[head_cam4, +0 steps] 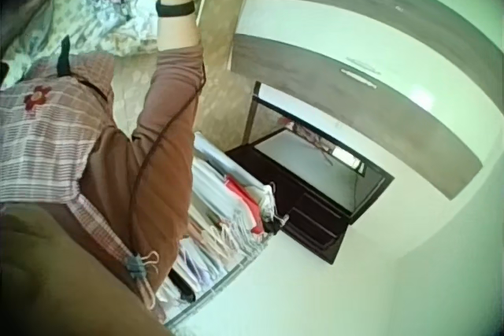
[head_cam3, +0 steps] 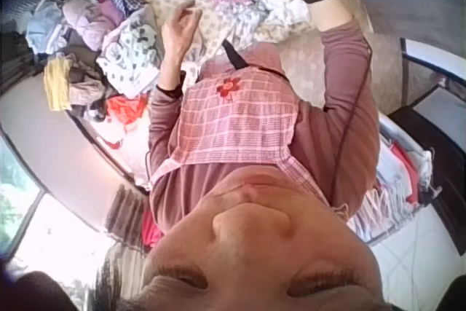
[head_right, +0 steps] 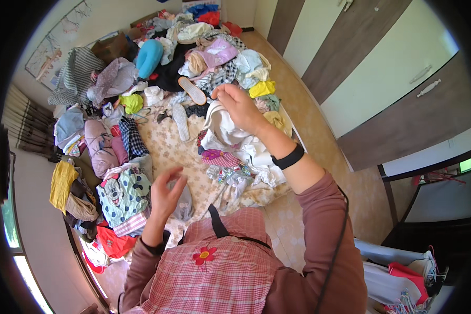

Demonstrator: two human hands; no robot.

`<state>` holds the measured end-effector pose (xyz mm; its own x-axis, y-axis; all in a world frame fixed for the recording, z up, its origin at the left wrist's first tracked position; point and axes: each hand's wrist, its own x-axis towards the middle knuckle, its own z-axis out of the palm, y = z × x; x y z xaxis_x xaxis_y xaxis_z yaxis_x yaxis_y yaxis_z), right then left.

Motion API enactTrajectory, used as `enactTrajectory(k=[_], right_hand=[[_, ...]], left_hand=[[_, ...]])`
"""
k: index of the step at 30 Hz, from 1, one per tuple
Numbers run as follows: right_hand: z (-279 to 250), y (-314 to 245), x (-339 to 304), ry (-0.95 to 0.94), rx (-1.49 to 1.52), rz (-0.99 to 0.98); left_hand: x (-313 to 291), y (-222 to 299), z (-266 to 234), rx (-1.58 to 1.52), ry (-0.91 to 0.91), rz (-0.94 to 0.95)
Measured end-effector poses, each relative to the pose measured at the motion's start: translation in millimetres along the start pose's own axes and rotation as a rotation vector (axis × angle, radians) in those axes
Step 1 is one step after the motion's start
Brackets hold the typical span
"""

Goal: The camera wearer is folding various items of children's and adult clothing on a bed.

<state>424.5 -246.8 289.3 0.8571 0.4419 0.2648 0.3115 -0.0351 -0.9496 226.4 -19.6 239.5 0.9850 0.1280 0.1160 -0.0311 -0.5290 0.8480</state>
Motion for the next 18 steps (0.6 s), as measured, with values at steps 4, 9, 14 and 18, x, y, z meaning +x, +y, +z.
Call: enactTrajectory(k=[4, 9, 14, 18], right_hand=[[20, -95, 9, -0.146, -0.009, -0.064], [39, -172, 12, -0.355, -0.133, -0.174], [32, -214, 9, -0.152, -0.261, -0.297], [18, -225, 10, -0.121, -0.493, -0.284]], left_hand=[[41, 63, -3, -0.049, 0.171, 0.284], [69, 72, -4, -0.113, 0.264, 0.242], [63, 24, -30, 0.165, 0.038, 0.2], [53, -27, -63, -0.121, -0.098, 0.021]])
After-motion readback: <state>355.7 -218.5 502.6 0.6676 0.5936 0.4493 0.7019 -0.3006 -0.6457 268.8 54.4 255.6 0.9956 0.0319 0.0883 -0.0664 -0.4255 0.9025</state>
